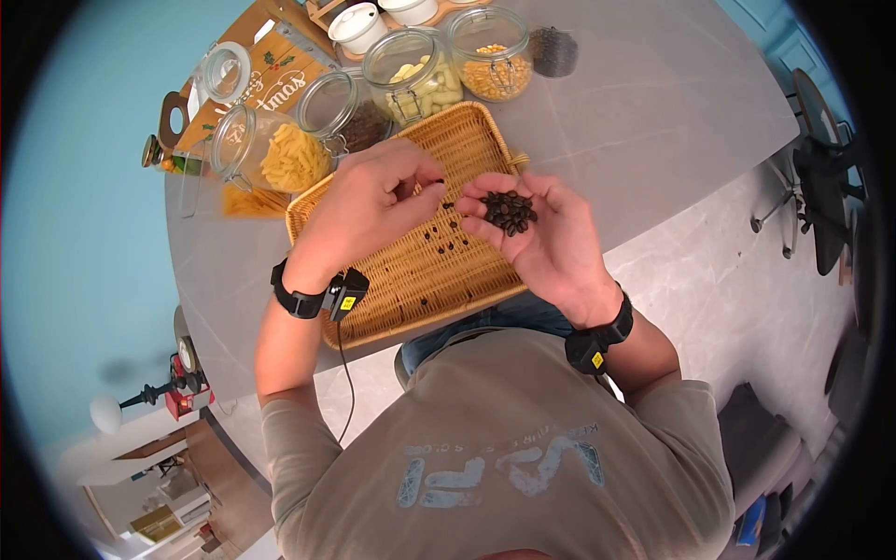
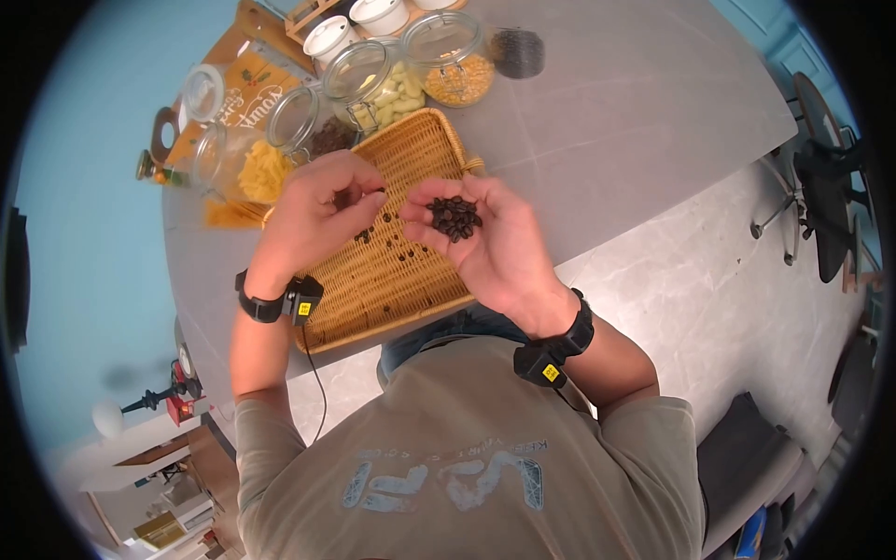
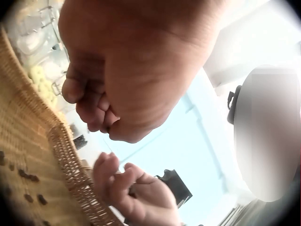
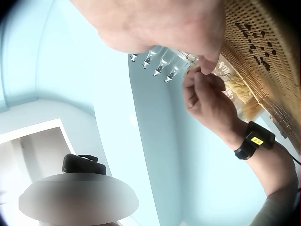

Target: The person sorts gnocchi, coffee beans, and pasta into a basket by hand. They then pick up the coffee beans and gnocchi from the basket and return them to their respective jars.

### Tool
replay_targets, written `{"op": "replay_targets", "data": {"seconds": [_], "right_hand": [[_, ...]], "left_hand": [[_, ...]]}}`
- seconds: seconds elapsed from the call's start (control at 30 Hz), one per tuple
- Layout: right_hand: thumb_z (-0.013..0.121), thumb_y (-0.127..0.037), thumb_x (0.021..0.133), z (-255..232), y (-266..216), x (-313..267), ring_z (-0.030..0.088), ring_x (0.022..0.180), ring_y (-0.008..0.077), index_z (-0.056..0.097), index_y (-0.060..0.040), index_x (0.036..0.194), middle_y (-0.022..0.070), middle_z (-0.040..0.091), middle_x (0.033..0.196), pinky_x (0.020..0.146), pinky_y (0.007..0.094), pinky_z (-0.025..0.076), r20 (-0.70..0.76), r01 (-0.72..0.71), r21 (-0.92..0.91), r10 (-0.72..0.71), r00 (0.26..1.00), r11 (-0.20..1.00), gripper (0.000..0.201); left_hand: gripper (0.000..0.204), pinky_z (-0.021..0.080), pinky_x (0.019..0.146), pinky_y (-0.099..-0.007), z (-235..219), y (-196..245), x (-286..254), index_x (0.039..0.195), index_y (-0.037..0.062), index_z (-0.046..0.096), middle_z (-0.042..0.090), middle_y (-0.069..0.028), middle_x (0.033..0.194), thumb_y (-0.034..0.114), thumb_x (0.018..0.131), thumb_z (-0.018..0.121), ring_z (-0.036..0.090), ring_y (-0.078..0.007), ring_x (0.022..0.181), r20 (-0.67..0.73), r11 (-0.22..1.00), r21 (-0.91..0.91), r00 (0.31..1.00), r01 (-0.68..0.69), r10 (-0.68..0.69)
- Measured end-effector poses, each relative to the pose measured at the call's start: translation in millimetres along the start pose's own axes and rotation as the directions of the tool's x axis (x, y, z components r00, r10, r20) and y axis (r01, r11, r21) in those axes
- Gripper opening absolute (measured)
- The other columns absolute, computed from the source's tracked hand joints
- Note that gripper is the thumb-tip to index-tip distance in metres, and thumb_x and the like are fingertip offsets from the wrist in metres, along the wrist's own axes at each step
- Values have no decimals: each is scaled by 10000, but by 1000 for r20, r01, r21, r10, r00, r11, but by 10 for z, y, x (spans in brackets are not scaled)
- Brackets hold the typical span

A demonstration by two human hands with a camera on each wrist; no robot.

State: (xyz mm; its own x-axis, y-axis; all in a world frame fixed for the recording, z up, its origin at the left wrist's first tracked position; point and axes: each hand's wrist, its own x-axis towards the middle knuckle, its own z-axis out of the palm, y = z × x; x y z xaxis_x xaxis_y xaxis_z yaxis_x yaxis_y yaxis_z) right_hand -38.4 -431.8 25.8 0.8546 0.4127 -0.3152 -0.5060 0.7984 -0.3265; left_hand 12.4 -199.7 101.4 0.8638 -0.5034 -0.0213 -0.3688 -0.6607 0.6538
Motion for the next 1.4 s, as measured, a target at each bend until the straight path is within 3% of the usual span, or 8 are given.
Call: {"op": "replay_targets", "data": {"seconds": [0.17, 0.27, 0.57, 0.87, 0.97, 1.17, 1.27, 1.4], "right_hand": [[400, -230, 1142, 114, 97, 0, 694, 1163, 317, 681, 94, 1214, 197, 726, 1214, 1077, 494, 578, -30, -29, 9, 30, 999, 1000, 435], [396, -243, 1145, 2, 86, -19, 692, 1190, 337, 667, 112, 1254, 215, 722, 1244, 1092, 492, 575, 28, -29, 39, 28, 999, 999, 460], [372, -251, 1154, 59, -162, -77, 699, 1201, 345, 677, 105, 1231, 217, 723, 1246, 1107, 499, 579, -41, 52, 29, -51, 998, 998, 475], [360, -253, 1162, 24, -97, -49, 701, 1185, 335, 664, 101, 1243, 214, 722, 1246, 1103, 495, 584, -35, 25, 32, -24, 999, 999, 473], [371, -255, 1158, 5, -104, -56, 700, 1179, 331, 665, 99, 1241, 211, 721, 1240, 1104, 496, 583, -29, 26, 33, -25, 999, 999, 467], [401, -255, 1150, 29, 19, -36, 696, 1149, 313, 673, 91, 1221, 191, 718, 1204, 1096, 499, 579, -49, -22, -1, 22, 999, 1000, 445], [409, -248, 1147, 19, 118, 5, 692, 1148, 310, 677, 89, 1203, 190, 715, 1195, 1085, 501, 580, -20, -52, -8, 52, 998, 999, 434], [414, -246, 1146, 30, 151, -25, 691, 1152, 318, 677, 95, 1204, 196, 714, 1199, 1082, 494, 582, -19, -77, 16, 77, 997, 997, 435]], "left_hand": [[152, 504, 655, -310, 110, 137, 35, 1069, 24, 771, 677, -61, 965, 47, 932, 832, 639, -170, 770, -41, 935, 11, 934, -354, 354], [158, 522, 702, -354, 135, 46, 23, 1077, 37, 768, 670, -72, 952, 40, 926, 813, 659, -235, 833, -120, 991, -35, 985, -129, 124], [218, 589, 821, -492, 536, -393, -38, 1139, 60, 761, 728, -150, 1042, 87, 923, 765, 721, -394, 975, 247, 919, 323, 958, -225, 147], [130, 585, 815, -523, 585, -462, -16, 961, -7, 738, 735, -196, 974, 112, 909, 736, 724, -435, 930, 248, 941, 266, 958, -211, 145], [146, 577, 783, -515, 400, -353, 21, 952, -6, 729, 730, -196, 938, 116, 878, 762, 724, -433, 902, 260, 964, 255, 966, -75, 7], [202, 562, 722, -455, -35, 125, 2, 956, 3, 722, 709, -151, 882, 145, 853, 822, 705, -361, 820, 95, 999, 52, 995, -1, -4], [194, 557, 710, -431, -59, 278, 28, 971, 7, 730, 702, -138, 871, 153, 885, 824, 694, -338, 805, 159, 994, 45, 983, -101, 92], [112, 506, 627, -328, 109, 153, 71, 993, 27, 746, 654, -68, 858, 71, 926, 824, 637, -181, 706, 40, 964, 35, 964, -263, 262]]}}
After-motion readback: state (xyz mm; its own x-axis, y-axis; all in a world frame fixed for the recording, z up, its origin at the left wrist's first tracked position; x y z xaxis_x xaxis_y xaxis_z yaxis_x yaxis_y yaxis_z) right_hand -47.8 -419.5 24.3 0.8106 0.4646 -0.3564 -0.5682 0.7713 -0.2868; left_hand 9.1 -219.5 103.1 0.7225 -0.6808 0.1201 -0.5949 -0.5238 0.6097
